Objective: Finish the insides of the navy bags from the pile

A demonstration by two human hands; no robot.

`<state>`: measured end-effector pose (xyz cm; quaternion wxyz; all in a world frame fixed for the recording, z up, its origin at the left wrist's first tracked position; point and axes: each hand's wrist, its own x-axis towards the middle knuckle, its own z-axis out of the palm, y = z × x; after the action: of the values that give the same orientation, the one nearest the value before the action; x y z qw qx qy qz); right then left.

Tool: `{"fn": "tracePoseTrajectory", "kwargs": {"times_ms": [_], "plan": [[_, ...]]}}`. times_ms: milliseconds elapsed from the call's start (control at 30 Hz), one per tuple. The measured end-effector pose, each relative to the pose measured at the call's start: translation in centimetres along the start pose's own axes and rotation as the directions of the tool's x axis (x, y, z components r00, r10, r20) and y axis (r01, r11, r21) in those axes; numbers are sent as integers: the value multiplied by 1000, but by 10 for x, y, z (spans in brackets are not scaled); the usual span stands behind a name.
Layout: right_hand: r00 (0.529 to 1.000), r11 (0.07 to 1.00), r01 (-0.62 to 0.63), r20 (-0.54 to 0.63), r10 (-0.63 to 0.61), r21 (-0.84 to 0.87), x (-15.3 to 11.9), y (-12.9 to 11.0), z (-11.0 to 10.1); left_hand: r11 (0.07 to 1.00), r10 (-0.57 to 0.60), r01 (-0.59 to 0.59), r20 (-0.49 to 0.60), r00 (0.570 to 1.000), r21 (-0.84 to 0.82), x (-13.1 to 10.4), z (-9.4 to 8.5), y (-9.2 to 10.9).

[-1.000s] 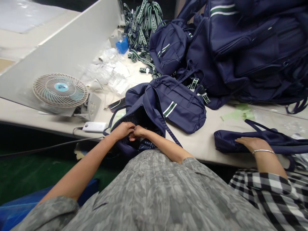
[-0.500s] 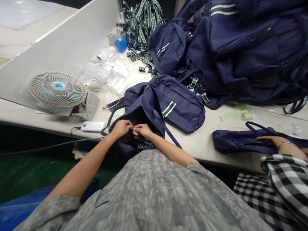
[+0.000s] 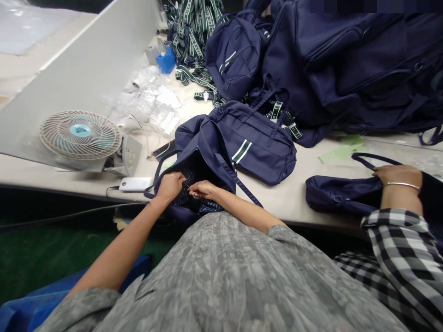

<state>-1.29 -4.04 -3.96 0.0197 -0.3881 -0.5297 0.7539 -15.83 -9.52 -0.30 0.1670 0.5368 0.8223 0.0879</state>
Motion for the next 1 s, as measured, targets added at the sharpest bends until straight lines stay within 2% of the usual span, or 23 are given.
{"fn": "tracePoseTrajectory", "kwargs": {"times_ms": [100, 200, 333, 400, 633, 1000], "plan": [[984, 990, 97, 162, -79, -105, -3, -5, 2, 997, -79, 80, 35, 996, -13, 6, -6, 1], [982, 991, 121, 153, -112, -49, -5, -8, 4, 989, -137, 141, 79, 987, -42, 11, -10, 1], [995, 961, -80, 84, 60, 264, -6, -7, 6, 980, -174, 183, 106, 979, -82, 13, -11, 0], [987, 934, -152, 92, 129, 324, -4, -6, 6, 976, -185, 196, 112, 976, -98, 13, -10, -1], [964, 895, -264, 136, 229, 361, 2, -5, 1, 969, -191, 208, 130, 973, -136, 12, -10, -3], [954, 863, -299, 146, 262, 407, 7, -4, 3, 969, -178, 197, 130, 975, -151, 10, -11, -2]]}}
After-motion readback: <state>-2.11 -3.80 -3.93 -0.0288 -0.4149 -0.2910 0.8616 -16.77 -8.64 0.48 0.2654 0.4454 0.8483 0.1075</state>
